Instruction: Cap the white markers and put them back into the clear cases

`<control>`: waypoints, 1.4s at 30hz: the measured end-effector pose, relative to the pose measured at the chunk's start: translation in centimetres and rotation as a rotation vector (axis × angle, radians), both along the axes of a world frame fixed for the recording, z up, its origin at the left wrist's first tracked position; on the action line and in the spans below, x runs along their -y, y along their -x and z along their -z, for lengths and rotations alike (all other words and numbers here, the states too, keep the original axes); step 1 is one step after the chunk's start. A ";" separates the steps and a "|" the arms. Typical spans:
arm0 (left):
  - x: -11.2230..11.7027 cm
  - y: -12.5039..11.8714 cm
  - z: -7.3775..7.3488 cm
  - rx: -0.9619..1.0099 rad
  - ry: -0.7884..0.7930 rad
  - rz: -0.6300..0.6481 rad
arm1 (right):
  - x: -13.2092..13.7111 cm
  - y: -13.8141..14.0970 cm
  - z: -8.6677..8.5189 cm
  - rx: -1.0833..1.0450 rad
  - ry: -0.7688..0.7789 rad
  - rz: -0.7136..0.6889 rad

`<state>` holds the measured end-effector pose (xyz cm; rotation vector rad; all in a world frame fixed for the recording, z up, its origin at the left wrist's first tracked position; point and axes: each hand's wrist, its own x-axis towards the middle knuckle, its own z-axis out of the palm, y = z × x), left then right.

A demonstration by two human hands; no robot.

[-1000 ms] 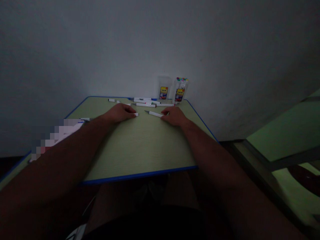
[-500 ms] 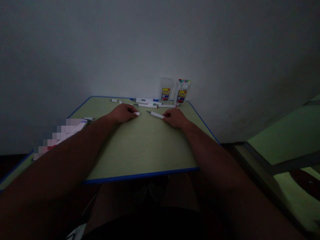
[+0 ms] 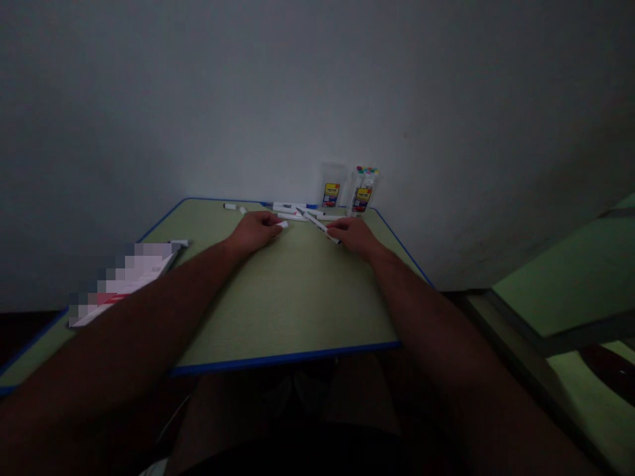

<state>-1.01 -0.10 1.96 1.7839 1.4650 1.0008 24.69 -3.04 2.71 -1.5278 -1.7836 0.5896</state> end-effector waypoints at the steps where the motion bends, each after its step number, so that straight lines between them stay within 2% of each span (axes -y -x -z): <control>1: 0.0 -0.1 0.1 0.015 0.002 0.004 | 0.0 0.0 0.0 -0.023 0.005 0.000; 9: -0.4 -0.1 0.3 0.060 0.007 0.007 | -0.3 -0.2 0.5 -0.193 0.069 0.005; 16: -0.5 -0.3 0.4 0.169 0.042 0.028 | 0.2 0.2 0.1 -0.322 0.119 -0.053; 23: 0.0 -0.4 0.0 0.199 0.060 0.005 | 0.2 0.2 0.1 -0.358 0.137 -0.071; 33: -0.1 -0.5 0.2 0.275 0.065 0.034 | 0.2 -0.1 0.3 -0.403 0.186 -0.134; 37: 0.1 -0.6 -0.1 0.259 0.027 0.031 | 0.2 -0.1 0.4 -0.413 0.194 -0.173; 42: -0.1 -0.4 0.0 0.223 -0.014 0.036 | 0.2 0.0 0.3 -0.388 0.188 -0.129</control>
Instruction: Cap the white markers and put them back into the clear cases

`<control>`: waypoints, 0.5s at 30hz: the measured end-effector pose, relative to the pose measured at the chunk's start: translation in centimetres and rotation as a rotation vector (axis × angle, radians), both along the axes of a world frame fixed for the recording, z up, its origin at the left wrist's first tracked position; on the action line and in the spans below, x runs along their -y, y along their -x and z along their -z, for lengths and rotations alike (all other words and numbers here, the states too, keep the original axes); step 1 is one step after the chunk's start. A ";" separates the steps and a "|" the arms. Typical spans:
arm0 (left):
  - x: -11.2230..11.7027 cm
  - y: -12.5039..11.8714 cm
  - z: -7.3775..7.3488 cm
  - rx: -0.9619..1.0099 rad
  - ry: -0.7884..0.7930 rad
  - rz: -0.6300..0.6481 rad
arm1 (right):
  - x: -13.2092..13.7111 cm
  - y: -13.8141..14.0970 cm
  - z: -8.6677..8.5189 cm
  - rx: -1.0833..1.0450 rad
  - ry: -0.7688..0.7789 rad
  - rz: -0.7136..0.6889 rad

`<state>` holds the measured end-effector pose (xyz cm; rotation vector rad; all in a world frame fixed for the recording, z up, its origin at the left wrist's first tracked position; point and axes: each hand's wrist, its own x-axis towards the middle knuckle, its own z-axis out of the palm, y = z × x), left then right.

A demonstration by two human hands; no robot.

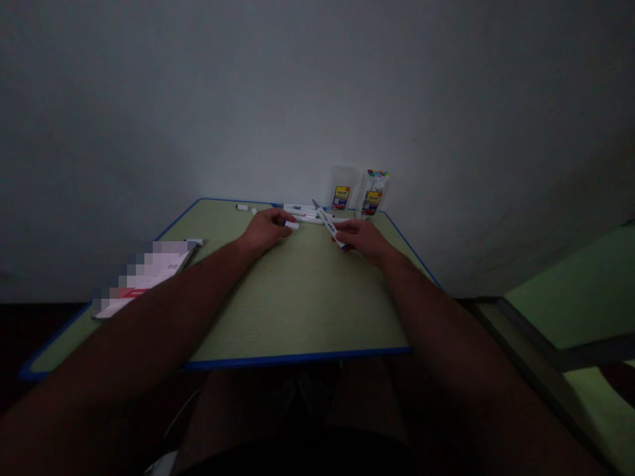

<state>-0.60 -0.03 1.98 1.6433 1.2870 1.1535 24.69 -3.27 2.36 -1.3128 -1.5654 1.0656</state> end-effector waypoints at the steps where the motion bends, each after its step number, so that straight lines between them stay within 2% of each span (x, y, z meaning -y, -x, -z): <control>1: 0.0 0.0 0.0 -0.003 -0.004 -0.004 | 0.0 0.0 0.0 0.007 -0.003 0.015; 9: 0.0 0.1 0.0 -0.024 -0.035 -0.002 | -0.4 0.0 -0.1 0.087 -0.052 0.122; 15: -0.2 0.1 -0.1 -0.148 -0.132 -0.060 | -0.5 0.0 -0.1 0.102 -0.046 0.183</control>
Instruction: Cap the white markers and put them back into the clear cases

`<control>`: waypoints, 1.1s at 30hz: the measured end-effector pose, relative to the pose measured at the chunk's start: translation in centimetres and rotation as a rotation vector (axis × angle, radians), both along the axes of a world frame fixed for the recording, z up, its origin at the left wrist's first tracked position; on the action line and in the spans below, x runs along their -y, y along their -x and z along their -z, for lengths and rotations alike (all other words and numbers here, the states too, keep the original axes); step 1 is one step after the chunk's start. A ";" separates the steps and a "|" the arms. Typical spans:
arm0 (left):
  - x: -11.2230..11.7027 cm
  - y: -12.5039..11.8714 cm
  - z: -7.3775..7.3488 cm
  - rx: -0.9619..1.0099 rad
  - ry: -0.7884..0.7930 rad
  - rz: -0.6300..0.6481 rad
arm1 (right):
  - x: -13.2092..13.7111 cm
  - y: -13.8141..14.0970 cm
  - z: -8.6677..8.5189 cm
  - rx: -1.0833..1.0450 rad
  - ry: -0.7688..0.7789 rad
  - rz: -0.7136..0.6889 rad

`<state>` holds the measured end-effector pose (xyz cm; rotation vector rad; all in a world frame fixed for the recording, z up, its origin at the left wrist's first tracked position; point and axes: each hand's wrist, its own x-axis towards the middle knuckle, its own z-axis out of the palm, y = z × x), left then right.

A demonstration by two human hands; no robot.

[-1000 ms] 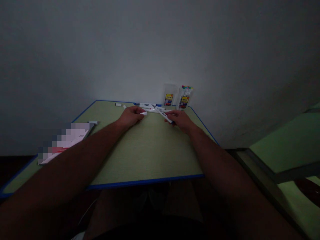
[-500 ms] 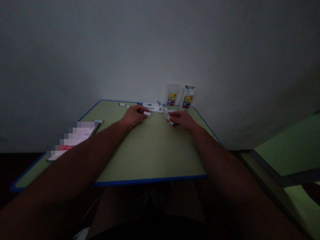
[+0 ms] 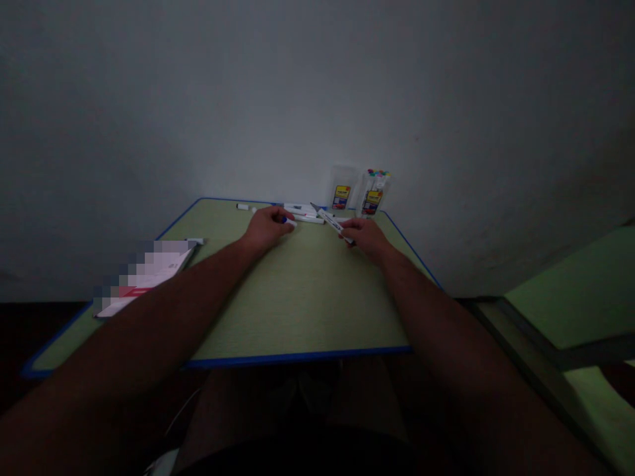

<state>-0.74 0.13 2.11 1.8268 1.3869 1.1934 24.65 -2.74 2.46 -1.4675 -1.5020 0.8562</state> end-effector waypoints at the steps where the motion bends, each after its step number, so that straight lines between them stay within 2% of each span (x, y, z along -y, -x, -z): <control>1: -0.1 0.0 0.0 -0.013 -0.016 -0.002 | 0.0 0.0 0.0 0.005 -0.001 0.005; 10: -0.3 0.0 0.4 -0.066 -0.056 -0.015 | -0.2 -0.1 0.2 -0.061 -0.011 -0.013; 19: -0.5 0.1 0.9 -0.075 -0.029 -0.019 | 0.5 0.2 -0.4 -0.346 0.192 -0.038; 25: -0.1 0.0 0.6 -0.081 0.000 -0.029 | 1.1 0.7 -1.1 -0.358 0.225 -0.027; 33: 0.1 -0.2 0.4 -0.085 -0.004 -0.025 | 1.2 0.7 -1.1 -0.360 0.221 -0.039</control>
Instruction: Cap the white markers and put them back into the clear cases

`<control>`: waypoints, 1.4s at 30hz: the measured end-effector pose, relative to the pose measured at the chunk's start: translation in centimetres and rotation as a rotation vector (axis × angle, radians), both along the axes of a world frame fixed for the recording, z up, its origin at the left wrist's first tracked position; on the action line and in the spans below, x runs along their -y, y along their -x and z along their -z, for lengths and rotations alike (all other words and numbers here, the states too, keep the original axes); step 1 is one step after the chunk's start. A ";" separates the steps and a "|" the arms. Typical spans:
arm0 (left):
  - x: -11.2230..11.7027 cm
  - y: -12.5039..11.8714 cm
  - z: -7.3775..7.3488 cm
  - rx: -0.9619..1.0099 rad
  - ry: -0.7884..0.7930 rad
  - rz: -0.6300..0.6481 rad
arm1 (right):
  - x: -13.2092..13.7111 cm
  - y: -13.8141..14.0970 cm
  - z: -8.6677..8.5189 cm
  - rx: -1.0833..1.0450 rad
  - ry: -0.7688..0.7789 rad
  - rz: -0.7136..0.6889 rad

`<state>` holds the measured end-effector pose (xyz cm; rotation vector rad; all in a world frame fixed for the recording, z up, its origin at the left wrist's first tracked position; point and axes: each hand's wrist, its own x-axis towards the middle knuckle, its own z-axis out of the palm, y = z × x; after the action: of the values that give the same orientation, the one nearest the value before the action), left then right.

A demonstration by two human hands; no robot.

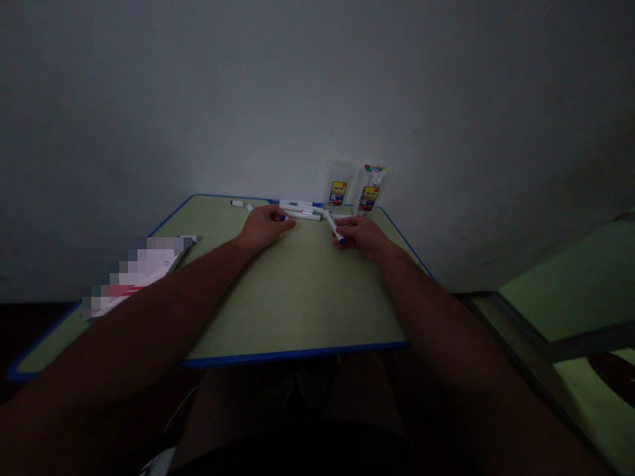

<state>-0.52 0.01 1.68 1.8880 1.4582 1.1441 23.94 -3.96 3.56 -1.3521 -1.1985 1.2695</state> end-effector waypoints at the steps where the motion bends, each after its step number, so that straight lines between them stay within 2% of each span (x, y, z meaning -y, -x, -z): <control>1: 0.0 0.0 0.0 0.000 0.002 -0.001 | 0.0 0.0 0.0 0.005 -0.002 -0.005; 16: 0.0 0.0 -0.1 -0.024 -0.003 -0.005 | -0.4 -0.4 0.1 0.076 0.006 0.020; 31: 0.2 -0.1 -0.1 -0.023 0.011 -0.009 | -0.2 -0.5 0.1 0.088 0.015 -0.049; 42: 0.0 -0.1 0.0 -0.022 0.008 -0.009 | -0.2 -0.5 0.2 0.092 0.017 -0.040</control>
<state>-0.41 -0.04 1.69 1.8954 1.4826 1.1236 24.41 -3.80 3.34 -1.4187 -1.2863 1.2595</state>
